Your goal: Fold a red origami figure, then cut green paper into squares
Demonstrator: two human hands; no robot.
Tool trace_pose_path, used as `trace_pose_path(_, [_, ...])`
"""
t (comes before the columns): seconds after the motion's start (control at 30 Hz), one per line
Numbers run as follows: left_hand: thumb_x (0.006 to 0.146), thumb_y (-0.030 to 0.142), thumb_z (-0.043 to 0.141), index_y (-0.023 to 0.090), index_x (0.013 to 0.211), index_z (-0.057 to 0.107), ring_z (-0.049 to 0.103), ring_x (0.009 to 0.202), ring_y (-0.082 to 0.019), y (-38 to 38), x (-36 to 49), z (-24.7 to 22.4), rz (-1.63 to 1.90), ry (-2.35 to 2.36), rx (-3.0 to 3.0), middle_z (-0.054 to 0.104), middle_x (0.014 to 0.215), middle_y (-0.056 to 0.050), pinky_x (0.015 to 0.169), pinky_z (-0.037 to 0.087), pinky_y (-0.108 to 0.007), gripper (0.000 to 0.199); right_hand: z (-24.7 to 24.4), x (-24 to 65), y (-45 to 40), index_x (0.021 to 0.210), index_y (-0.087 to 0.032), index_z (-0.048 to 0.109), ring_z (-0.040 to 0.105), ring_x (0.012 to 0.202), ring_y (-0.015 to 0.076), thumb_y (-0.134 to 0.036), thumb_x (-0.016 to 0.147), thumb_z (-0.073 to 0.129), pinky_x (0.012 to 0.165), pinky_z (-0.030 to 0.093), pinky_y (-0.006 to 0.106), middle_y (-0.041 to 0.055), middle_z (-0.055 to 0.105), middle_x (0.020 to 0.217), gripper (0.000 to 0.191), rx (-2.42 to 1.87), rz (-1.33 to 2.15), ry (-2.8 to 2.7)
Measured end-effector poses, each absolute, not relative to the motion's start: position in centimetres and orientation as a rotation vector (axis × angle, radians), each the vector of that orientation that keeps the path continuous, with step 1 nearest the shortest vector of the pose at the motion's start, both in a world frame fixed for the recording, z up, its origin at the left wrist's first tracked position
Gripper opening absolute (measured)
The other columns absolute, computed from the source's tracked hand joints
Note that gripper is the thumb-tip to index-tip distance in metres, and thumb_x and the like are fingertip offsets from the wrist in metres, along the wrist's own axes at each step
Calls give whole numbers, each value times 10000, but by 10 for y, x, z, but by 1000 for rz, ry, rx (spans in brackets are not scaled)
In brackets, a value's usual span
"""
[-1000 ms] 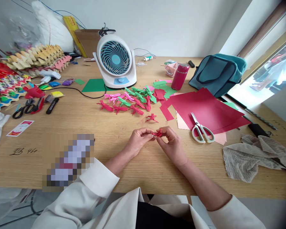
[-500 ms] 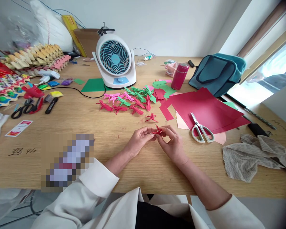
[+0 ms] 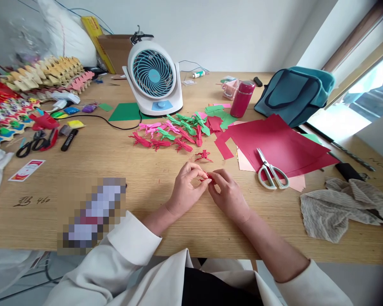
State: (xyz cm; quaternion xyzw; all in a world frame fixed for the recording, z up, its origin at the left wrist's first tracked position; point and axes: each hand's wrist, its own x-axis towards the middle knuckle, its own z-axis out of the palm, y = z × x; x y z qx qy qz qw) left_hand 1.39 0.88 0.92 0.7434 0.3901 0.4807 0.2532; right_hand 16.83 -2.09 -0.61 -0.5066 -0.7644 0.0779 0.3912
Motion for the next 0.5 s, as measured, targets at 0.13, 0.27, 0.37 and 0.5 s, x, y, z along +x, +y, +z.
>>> trace_pose_path(0.13, [814, 130, 636, 191, 732, 608, 576, 864, -164, 9, 14, 9, 1306, 1037, 1958, 566, 838, -23, 844, 461, -310, 106, -5, 168, -22, 1136, -194, 607, 626, 845, 205, -129, 932, 511, 770, 542, 347, 101, 626, 985, 235, -1298, 170, -1957])
trace_pose_path(0.27, [829, 184, 636, 181, 702, 582, 585, 832, -159, 12, 13, 6, 1185, 1036, 1762, 595, 810, -18, 802, 455, -296, 138, -5, 168, -22, 1187, -198, 597, 624, 851, 206, -151, 946, 502, 770, 542, 348, 100, 628, 991, 263, -1292, 157, -1959])
trace_pose_path(0.37, [863, 218, 607, 179, 748, 609, 583, 855, -163, 13, 12, 5, 1126, 1039, 1755, 616, 839, -30, 789, 449, -289, 121, -6, 169, -22, 1183, -182, 602, 618, 832, 203, -157, 949, 499, 756, 541, 344, 101, 624, 978, 258, -1295, 159, -1967])
trace_pose_path(0.5, [835, 203, 656, 189, 811, 643, 575, 910, -174, 11, 13, 7, 1208, 1035, 1939, 597, 903, -42, 857, 459, -312, 31, -5, 170, -22, 1166, -186, 607, 620, 841, 206, -111, 921, 502, 772, 539, 344, 97, 623, 970, 277, -1314, 182, -1974])
